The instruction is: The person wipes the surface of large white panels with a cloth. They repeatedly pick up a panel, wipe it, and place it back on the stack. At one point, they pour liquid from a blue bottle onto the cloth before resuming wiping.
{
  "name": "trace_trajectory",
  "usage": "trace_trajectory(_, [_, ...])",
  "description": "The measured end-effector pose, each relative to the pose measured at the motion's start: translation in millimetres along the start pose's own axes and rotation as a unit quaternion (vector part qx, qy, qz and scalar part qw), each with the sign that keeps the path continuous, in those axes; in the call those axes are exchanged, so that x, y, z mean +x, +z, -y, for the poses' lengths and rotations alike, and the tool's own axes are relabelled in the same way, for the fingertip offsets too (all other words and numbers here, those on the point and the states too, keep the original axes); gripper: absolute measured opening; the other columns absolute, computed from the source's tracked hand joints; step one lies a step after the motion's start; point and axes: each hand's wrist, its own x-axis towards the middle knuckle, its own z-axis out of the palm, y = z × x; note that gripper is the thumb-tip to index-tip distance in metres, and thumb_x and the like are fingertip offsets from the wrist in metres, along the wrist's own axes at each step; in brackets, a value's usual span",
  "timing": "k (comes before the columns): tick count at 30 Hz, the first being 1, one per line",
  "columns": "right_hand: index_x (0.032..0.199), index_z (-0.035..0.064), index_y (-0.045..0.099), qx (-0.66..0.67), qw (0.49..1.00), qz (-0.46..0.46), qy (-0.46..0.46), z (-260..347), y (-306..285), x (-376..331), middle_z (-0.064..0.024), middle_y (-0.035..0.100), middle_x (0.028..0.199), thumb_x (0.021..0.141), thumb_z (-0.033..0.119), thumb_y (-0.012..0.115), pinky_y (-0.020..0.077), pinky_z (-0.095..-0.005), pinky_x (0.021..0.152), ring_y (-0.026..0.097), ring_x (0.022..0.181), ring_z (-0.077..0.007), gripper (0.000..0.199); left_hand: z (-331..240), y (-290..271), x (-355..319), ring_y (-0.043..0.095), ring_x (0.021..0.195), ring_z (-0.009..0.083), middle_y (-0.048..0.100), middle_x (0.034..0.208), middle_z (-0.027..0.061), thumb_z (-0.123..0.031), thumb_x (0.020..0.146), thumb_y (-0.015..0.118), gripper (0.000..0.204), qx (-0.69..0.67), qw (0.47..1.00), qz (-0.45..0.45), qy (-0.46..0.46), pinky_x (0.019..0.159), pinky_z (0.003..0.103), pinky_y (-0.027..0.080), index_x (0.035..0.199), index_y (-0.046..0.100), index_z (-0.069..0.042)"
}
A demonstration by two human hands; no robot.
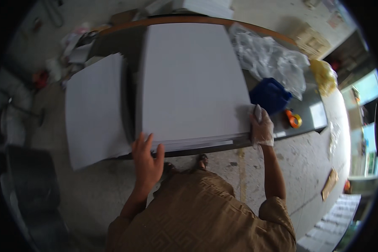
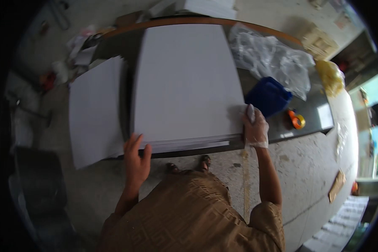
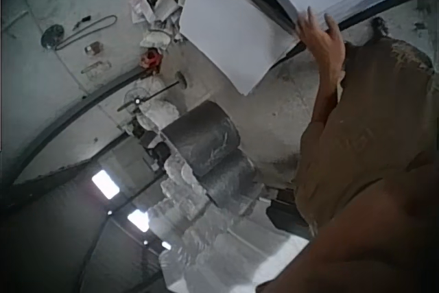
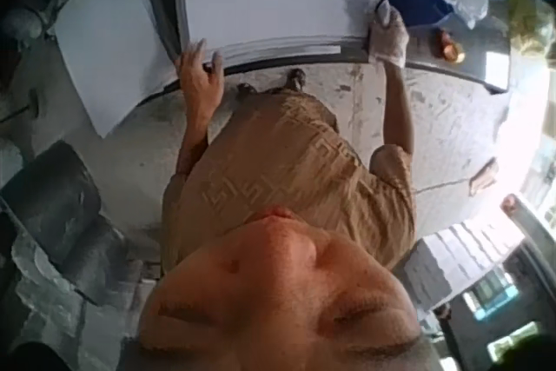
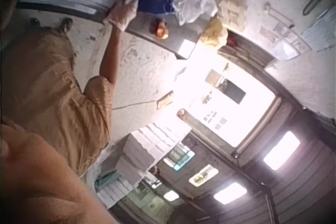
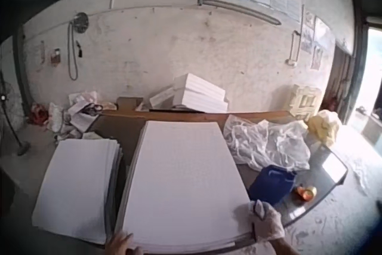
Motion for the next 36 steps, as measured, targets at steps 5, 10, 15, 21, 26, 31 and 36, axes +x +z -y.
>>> trace_trajectory(5, [0.128,0.0013,0.058,0.097,0.995,-0.005,0.019,0.2,10.5,-7.2,-0.0134,0.070,0.109,0.090,0.023,0.071,0.0500,-0.0326,0.089,0.066,0.101,-0.0199,0.045,-15.0,1.8,0.1,0.044,0.128,0.0489,0.045,0.138,0.0367,-0.029,0.099,0.057,0.046,-0.016,0.999,-0.015,-0.047,0.107,0.054,0.035,0.126,0.057,0.008])
trace_trajectory(10, [0.129,0.0017,0.056,0.239,0.971,0.015,0.009,-23.9,19.3,-4.4,-0.0062,0.067,0.111,0.094,0.016,0.068,0.0478,-0.0284,0.091,0.061,0.102,-0.0131,0.040,-29.6,-6.8,7.4,0.053,0.121,0.0443,0.050,0.133,0.0332,-0.021,0.097,0.060,0.040,-0.082,0.990,-0.094,-0.071,0.103,0.049,0.042,0.124,0.057,0.008])
trace_trajectory(15, [0.128,0.0010,0.056,0.280,0.959,0.026,0.019,-31.8,18.0,0.8,-0.0055,0.065,0.114,0.095,0.016,0.067,0.0459,-0.0271,0.093,0.059,0.104,-0.0118,0.038,-41.4,-6.0,27.5,0.062,0.112,0.0259,0.062,0.119,0.0163,-0.007,0.097,0.058,0.032,-0.516,0.815,-0.230,-0.132,0.096,0.041,0.053,0.127,0.057,0.003])
trace_trajectory(21, [0.126,-0.0007,0.057,0.184,0.982,0.011,-0.039,-4.2,15.8,-5.6,-0.0080,0.067,0.111,0.092,0.016,0.070,0.0468,-0.0302,0.093,0.060,0.103,-0.0147,0.040,-43.4,82.0,31.1,0.069,0.093,0.0197,0.068,0.096,0.0080,-0.005,0.096,0.058,0.008,-0.691,0.711,-0.020,-0.132,0.084,0.043,0.061,0.101,0.062,-0.001])
trace_trajectory(26, [0.125,-0.0033,0.057,0.093,0.989,-0.012,-0.112,-6.8,-3.2,-5.9,-0.0138,0.067,0.112,0.088,0.009,0.070,0.0475,-0.0338,0.094,0.062,0.105,-0.0198,0.041,-55.9,82.6,39.0,0.070,0.095,0.0208,0.067,0.109,0.0098,-0.003,0.094,0.056,0.019,-0.663,0.737,-0.055,-0.114,0.080,0.042,0.063,0.113,0.059,-0.001])
trace_trajectory(31, [0.135,0.0011,0.048,0.376,0.925,0.020,-0.043,-35.9,-6.9,-3.7,-0.0088,0.059,0.132,0.095,-0.003,0.056,0.0399,-0.0307,0.107,0.055,0.121,-0.0171,0.041,6.5,-2.0,28.6,0.070,0.097,0.0236,0.065,0.114,0.0120,-0.003,0.093,0.056,0.031,-0.703,0.681,-0.190,-0.079,0.080,0.043,0.064,0.125,0.054,-0.003])
trace_trajectory(36, [0.134,0.0022,0.049,0.392,0.918,0.008,-0.060,-56.8,-21.3,-1.7,-0.0095,0.056,0.135,0.091,-0.010,0.057,0.0404,-0.0337,0.108,0.053,0.126,-0.0203,0.045,127.5,-103.1,2.5,0.069,0.101,0.0257,0.067,0.113,0.0142,-0.003,0.096,0.055,0.024,-0.617,0.727,-0.291,-0.077,0.082,0.045,0.062,0.120,0.058,-0.003])
